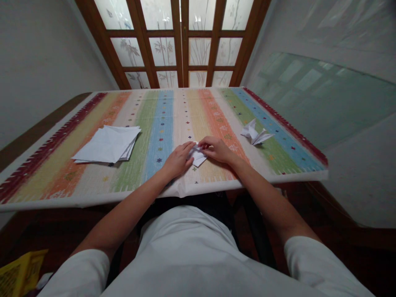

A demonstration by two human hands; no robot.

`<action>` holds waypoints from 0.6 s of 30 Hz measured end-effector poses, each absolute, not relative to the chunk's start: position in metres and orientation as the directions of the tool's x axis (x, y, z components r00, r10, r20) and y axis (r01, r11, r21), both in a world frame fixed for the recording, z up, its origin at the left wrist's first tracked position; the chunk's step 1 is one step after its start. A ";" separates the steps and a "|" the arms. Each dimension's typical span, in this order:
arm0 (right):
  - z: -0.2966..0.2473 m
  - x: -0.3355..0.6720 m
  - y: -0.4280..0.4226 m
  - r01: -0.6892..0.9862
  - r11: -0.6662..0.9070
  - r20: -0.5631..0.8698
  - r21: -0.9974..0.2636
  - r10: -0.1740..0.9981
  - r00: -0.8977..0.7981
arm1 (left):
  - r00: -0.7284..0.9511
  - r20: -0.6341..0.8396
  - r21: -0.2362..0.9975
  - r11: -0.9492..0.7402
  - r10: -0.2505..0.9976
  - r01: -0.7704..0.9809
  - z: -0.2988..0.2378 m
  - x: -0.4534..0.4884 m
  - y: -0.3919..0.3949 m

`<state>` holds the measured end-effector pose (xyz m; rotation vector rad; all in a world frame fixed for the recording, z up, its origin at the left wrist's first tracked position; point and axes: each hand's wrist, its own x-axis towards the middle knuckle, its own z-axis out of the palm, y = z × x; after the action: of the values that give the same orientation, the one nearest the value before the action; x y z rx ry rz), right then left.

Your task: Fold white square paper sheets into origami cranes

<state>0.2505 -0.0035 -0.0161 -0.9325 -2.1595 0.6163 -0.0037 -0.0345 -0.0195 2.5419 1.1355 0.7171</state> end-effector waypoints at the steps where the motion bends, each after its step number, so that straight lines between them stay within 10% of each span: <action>1: -0.017 0.251 -0.003 0.433 0.628 0.426 -0.647 0.768 -0.477 | 0.575 0.324 0.422 -0.659 0.751 0.622 -0.020 -0.004 -0.035; 18: -0.027 0.253 0.003 0.568 0.564 0.358 -0.600 0.824 -0.440 | 0.530 0.306 0.372 -0.612 0.791 0.698 -0.021 -0.004 -0.035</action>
<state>0.2525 0.0033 -0.0271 -1.1096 -2.1679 0.5265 -0.0037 -0.0355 -0.0209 2.5644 1.2647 0.6690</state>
